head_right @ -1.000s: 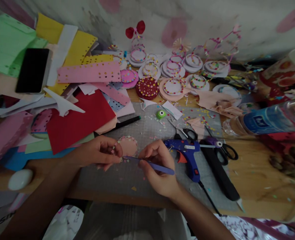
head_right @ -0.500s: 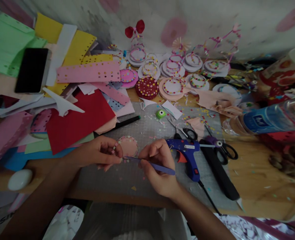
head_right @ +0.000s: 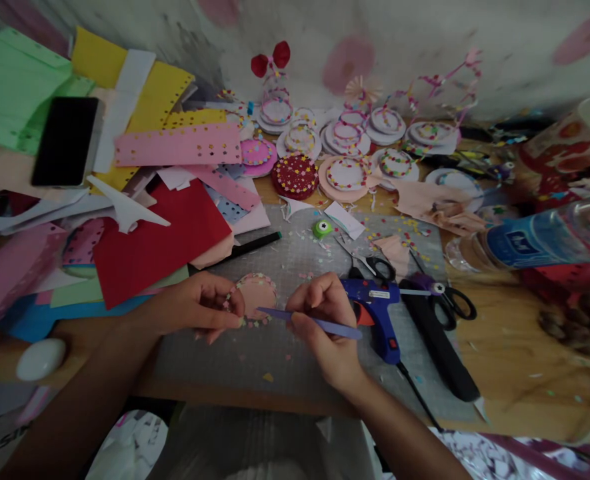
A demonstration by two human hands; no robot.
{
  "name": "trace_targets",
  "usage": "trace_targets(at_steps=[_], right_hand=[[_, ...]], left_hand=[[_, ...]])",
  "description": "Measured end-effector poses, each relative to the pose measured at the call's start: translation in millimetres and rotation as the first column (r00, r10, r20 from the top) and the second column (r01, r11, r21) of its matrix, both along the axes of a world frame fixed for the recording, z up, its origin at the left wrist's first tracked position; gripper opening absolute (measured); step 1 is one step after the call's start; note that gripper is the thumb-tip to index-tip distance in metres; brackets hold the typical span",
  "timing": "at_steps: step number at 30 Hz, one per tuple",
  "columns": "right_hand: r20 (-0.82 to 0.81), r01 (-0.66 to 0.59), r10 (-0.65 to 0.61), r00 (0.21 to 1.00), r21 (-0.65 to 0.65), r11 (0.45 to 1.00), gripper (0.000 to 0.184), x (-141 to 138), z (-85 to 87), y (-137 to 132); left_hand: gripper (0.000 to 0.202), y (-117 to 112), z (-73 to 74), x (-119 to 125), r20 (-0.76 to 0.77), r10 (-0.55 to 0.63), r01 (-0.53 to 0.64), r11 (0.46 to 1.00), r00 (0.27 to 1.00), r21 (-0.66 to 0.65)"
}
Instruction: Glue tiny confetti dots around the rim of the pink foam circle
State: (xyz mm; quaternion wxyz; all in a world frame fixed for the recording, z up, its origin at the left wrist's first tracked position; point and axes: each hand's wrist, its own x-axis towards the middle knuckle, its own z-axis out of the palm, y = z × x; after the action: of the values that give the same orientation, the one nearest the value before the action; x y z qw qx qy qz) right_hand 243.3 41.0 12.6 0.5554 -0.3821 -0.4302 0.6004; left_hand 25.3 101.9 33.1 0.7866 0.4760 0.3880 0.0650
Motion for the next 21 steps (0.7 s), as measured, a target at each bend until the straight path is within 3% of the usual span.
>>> trace_targets(at_steps=[9, 21], right_hand=[[0.096, -0.068, 0.062, 0.993, 0.064, 0.996, 0.022, -4.4, 5.2, 0.3], [0.08, -0.062, 0.058, 0.995, 0.059, 0.996, 0.025, -2.6, 4.7, 0.1]], left_hand=[[0.025, -0.3, 0.0, 0.3, -0.026, 0.0, 0.0, 1.0, 1.0, -0.004], [0.024, 0.3, 0.8, 1.1, -0.019, -0.019, 0.019, 1.0, 1.0, -0.009]])
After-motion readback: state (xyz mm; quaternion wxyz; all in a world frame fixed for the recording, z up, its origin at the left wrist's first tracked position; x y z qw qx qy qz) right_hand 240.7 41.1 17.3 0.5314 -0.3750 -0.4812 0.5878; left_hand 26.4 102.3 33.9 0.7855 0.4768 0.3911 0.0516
